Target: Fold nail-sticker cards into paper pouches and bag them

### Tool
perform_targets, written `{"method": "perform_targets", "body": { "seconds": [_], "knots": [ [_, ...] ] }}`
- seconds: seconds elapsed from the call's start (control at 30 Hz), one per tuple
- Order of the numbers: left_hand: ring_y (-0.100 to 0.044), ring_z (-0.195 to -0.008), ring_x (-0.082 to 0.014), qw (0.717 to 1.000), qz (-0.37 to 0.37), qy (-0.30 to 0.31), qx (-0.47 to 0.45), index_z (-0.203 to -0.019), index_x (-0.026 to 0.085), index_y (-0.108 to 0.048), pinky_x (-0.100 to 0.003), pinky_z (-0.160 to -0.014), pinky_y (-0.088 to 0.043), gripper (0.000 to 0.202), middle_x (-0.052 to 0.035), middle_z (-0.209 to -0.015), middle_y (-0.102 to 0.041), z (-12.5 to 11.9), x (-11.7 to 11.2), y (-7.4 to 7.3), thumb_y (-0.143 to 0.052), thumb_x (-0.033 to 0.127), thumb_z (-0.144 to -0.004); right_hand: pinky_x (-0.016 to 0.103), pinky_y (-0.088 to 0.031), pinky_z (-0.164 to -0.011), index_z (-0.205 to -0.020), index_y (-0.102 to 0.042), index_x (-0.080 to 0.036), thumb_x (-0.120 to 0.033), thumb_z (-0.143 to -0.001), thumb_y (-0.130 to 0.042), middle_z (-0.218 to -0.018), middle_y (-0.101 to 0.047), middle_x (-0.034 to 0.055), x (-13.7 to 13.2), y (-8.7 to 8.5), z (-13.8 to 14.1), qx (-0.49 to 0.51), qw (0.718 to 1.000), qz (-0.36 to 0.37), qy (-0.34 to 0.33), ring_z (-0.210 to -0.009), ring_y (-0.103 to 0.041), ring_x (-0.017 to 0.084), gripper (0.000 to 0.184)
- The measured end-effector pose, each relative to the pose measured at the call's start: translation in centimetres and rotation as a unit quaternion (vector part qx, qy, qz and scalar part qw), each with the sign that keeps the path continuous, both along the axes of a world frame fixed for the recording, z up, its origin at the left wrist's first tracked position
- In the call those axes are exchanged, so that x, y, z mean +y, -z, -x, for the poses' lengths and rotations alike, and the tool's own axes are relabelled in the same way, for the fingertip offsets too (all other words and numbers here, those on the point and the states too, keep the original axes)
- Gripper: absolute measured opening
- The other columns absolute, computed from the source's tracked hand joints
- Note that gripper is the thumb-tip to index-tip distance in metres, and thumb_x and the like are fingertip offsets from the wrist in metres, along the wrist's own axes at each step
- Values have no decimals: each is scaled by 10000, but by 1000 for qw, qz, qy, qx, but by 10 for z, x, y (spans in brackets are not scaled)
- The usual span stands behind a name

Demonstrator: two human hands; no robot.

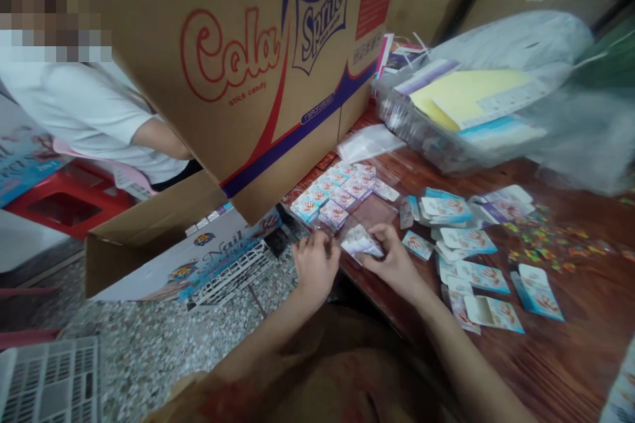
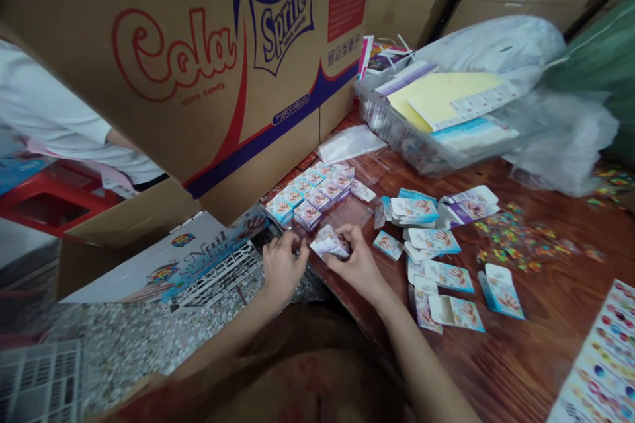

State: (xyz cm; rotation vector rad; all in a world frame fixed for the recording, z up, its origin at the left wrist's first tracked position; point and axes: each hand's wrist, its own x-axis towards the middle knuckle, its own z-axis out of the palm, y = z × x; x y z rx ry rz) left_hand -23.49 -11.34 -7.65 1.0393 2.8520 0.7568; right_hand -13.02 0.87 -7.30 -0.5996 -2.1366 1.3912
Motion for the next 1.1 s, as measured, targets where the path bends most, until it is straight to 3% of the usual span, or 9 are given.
{"method": "perform_targets", "body": {
  "seconds": [0.1,0.2,0.3,0.43,0.57,0.83,1.1],
  "knots": [
    [-621,-872,-252,1000,11,-10,-12,-927,174,-566,-359,-791,-362,174,-62,-862,-701,2,1,2,-526,332,-866,310,-467,-778,-961,-390,-235,-272,-695,-613,-911,-558,-3,8,8,14,-12,997,30,-65,-840,-566,164,349],
    [-616,-895,-260,999,35,-9,-23,-927,175,-566,-369,-804,-365,127,-66,-883,-702,2,1,3,-534,271,-850,305,-462,-794,-966,-406,-228,-258,-700,-604,-924,-538,-2,14,12,19,-16,995,27,-91,-857,-553,160,333],
    [-597,-900,-256,999,39,-3,-17,-916,179,-560,-375,-812,-370,114,-64,-890,-687,-1,1,5,-538,263,-842,300,-462,-790,-966,-422,-220,-245,-698,-602,-932,-511,2,18,16,18,-16,994,9,-105,-854,-543,158,324],
    [-539,-953,-275,999,30,-27,13,-887,191,-550,-388,-820,-385,246,-72,-919,-624,-6,5,11,-616,401,-779,285,-451,-753,-983,-431,-215,-197,-695,-585,-935,-514,4,26,20,15,-27,993,-49,-102,-827,-534,157,327],
    [-494,-979,-291,998,35,-32,29,-909,192,-557,-409,-823,-397,304,-92,-988,-562,-11,12,15,-648,426,-737,284,-440,-730,-983,-449,-213,-186,-696,-589,-911,-535,4,32,17,10,-62,986,-100,-117,-800,-532,163,321],
    [-478,-988,-314,997,33,-42,52,-922,180,-585,-439,-836,-392,373,-124,-1012,-534,-8,24,8,-638,498,-735,302,-451,-775,-994,-395,-232,-245,-676,-631,-923,-522,-6,36,17,5,-11,996,42,-84,-824,-549,156,397],
    [-561,-934,-285,998,42,-25,45,-913,186,-570,-407,-801,-395,138,-97,-944,-617,0,17,-5,-554,253,-792,288,-454,-769,-998,-412,-224,-198,-691,-596,-906,-509,-9,33,15,7,-16,993,12,-113,-821,-547,151,359]
  ]
}}
